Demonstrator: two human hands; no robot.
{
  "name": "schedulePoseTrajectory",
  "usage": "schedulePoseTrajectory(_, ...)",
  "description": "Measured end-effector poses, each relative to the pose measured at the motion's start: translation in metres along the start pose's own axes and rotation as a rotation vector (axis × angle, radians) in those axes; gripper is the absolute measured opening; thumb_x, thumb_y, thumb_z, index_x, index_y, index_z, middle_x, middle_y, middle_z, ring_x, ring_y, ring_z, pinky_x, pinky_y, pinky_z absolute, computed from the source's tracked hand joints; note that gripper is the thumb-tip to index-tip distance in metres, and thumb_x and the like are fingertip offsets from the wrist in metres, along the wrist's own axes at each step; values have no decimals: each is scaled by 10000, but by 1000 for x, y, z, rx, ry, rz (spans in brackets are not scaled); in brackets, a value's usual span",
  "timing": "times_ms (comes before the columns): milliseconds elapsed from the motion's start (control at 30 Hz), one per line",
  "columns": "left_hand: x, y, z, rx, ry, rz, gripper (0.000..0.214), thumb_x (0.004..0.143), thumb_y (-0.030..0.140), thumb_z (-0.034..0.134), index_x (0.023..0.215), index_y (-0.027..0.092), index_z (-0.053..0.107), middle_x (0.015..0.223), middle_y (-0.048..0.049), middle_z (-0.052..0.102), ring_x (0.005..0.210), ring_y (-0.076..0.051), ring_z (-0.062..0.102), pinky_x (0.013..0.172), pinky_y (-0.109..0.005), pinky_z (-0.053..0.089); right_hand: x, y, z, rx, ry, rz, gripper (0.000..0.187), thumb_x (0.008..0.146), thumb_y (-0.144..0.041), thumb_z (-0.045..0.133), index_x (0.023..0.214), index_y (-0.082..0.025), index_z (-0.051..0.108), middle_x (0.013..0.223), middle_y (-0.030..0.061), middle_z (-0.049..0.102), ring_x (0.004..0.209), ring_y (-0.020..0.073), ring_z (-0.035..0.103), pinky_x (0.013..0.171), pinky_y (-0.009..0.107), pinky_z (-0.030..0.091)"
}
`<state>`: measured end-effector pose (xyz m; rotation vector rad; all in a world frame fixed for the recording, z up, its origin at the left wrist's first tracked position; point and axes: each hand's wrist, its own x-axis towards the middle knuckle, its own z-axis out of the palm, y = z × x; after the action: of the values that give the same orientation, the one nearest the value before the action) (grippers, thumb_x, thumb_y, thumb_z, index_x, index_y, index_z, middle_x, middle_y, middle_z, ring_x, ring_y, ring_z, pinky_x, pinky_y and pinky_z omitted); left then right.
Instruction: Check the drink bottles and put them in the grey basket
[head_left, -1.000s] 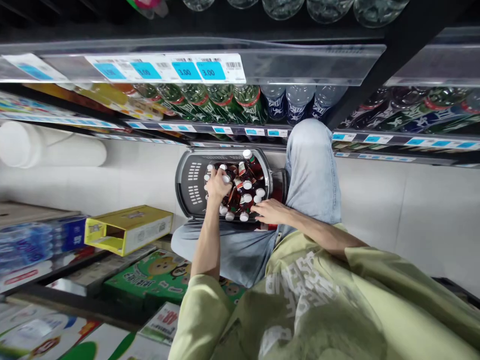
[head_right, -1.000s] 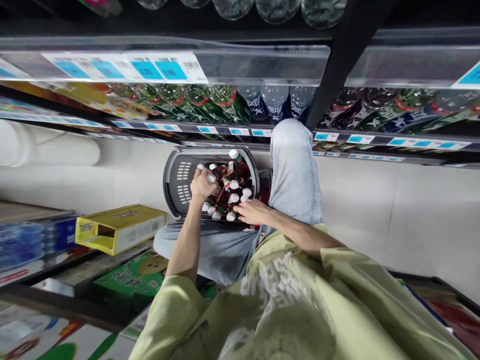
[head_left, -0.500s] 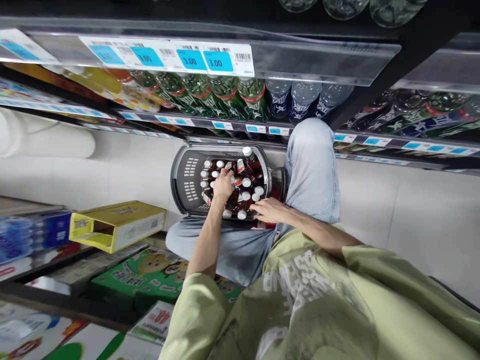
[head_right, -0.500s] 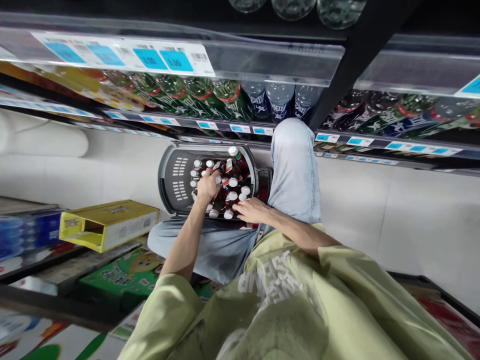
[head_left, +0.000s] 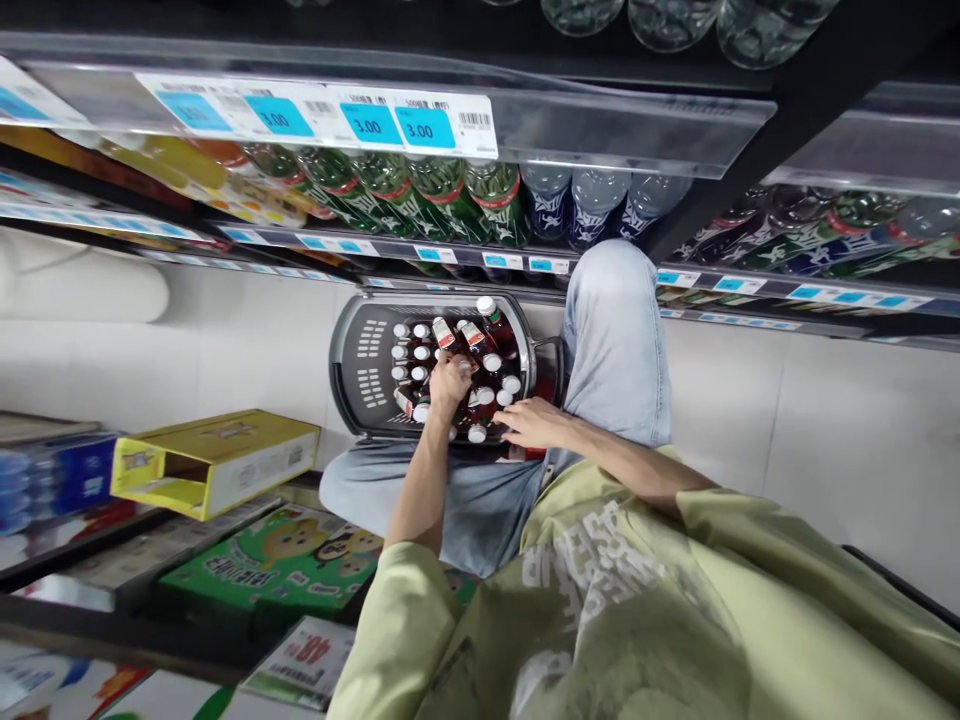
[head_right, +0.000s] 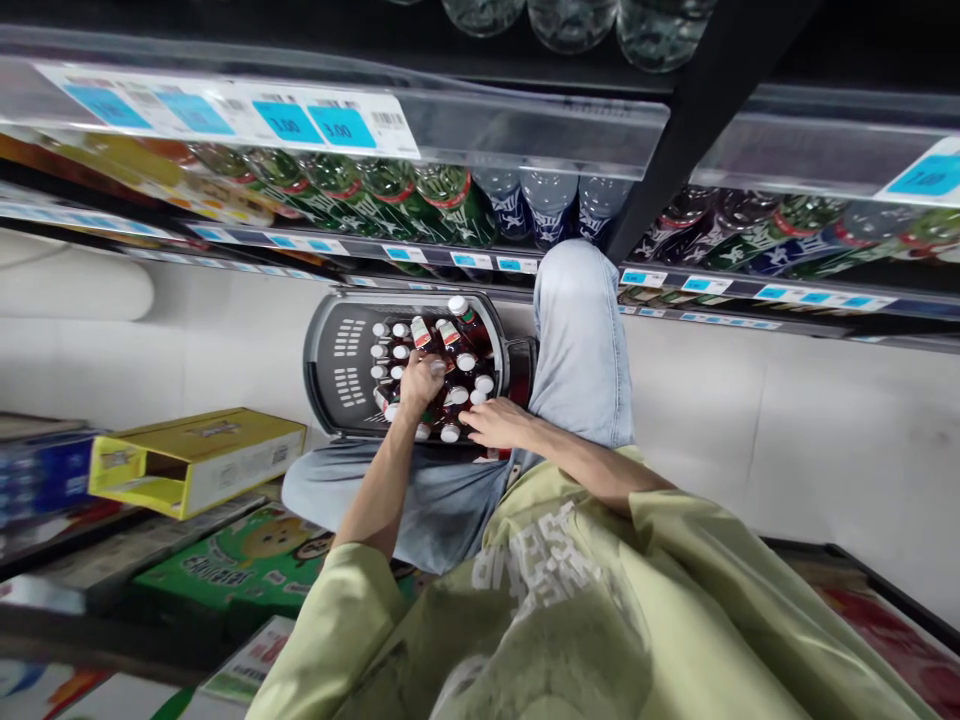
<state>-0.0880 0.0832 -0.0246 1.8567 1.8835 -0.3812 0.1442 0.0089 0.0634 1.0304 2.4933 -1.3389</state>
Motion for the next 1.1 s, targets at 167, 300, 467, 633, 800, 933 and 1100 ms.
schedulePoseTrajectory(167,4,-6,12,-91,65,-15,350,1014,308,713,1302,111,699,1367,-240,570,1150,-360,686,1022,-447,571,2,1,3,-10,-9,0,342,1126,-329,646,1424,-165,677,1313,149,788,1177,287,768,925,354,548)
schedulePoseTrajectory(300,7,-16,14,-144,118,-6,366,944,231,731,1287,110,690,1269,-212,572,1163,-368,669,1074,-451,554,2,2,4,-13,-3,-3,344,1126,-332,644,1425,-166,672,1313,132,790,1175,291,767,916,359,545)
schedulePoseTrajectory(467,8,-31,17,-182,149,-42,353,901,179,726,1251,135,704,1287,-196,558,1116,-356,687,1073,-452,553,-1,0,1,6,-1,4,323,1120,-315,651,1403,-164,681,1303,135,790,1173,277,761,922,344,533)
schedulePoseTrajectory(633,12,-31,28,-239,175,-42,340,927,230,743,1250,133,701,1286,-206,552,1137,-372,684,1071,-478,554,-1,-1,1,12,0,8,299,1109,-303,670,1371,-163,695,1269,150,788,1149,269,762,926,334,528)
schedulePoseTrajectory(800,18,-29,34,-330,213,-41,427,883,282,824,1259,142,676,1295,-203,577,1142,-385,690,1057,-511,577,-1,0,3,0,0,17,313,1109,-313,669,1382,-161,697,1268,151,787,1162,277,763,919,334,535)
schedulePoseTrajectory(933,17,-36,33,-518,230,-72,481,811,240,852,1234,145,645,1289,-186,637,1051,-319,725,1026,-481,628,-1,1,4,-13,-1,12,330,1108,-313,670,1395,-151,693,1307,152,787,1181,287,765,928,350,544)
schedulePoseTrajectory(1100,7,-51,32,-741,139,-51,491,805,188,752,1276,166,614,1370,-191,701,1005,-269,781,998,-470,681,2,0,3,-61,-4,19,334,1117,-342,641,1401,-173,688,1291,128,805,1143,278,775,909,348,568)
